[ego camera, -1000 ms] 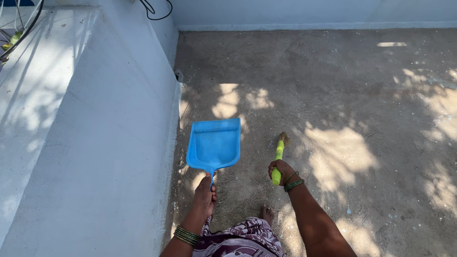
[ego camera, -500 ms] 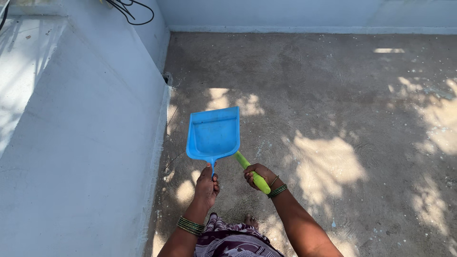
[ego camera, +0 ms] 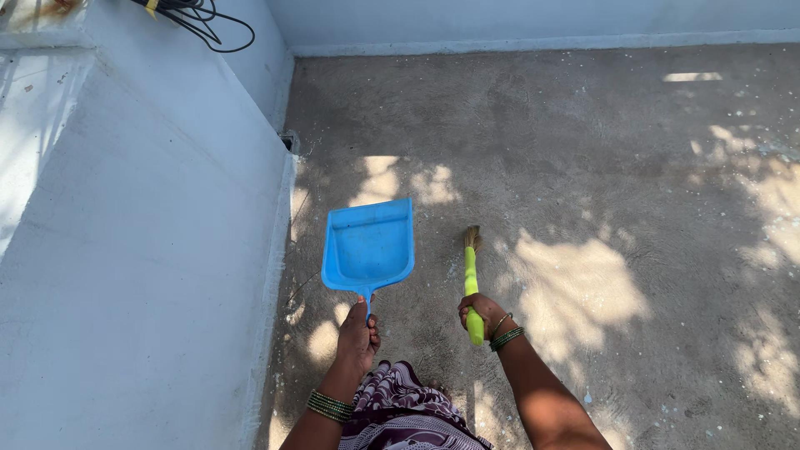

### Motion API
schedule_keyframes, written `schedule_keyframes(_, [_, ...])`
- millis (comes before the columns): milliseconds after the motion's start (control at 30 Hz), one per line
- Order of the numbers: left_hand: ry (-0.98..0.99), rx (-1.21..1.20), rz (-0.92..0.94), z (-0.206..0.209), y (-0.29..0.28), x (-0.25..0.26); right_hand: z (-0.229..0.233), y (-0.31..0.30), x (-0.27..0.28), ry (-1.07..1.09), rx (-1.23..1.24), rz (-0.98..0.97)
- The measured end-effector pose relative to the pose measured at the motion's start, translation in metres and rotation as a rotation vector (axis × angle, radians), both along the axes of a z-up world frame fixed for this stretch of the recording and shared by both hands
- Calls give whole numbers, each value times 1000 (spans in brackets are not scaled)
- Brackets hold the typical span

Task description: The person sweeps a concrete floor using a small brush and a blue dustpan.

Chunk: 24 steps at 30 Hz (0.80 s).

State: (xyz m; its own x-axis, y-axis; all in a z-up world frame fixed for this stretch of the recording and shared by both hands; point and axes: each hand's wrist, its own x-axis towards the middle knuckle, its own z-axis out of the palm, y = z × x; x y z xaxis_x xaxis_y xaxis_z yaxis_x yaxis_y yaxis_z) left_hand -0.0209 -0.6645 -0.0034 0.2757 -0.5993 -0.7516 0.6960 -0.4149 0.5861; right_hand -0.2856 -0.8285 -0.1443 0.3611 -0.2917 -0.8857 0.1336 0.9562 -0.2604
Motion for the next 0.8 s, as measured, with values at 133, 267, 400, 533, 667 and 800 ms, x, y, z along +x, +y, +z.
schedule_keyframes(133, [6,14,-3,8,-7,-3,-8,46,42,-57,20,179])
schedule_keyframes(267, [-7,1,-22,11,-14,1,-6,42,59,-207,115,199])
schedule_keyframes(400, [28,-13,-6,7,-29,13,4,17,50,-237,94,158])
schedule_keyframes(533, [50,-81,-43,0,-45,30,14,-11,38,-184,-6,83])
schedule_keyframes(667, [48,-90,-80,1,-63,58,33,-41,33,-32,-103,-54])
schedule_keyframes(800, [52,-70,-80,4,-90,96,37,-53,63,93,-107,-106])
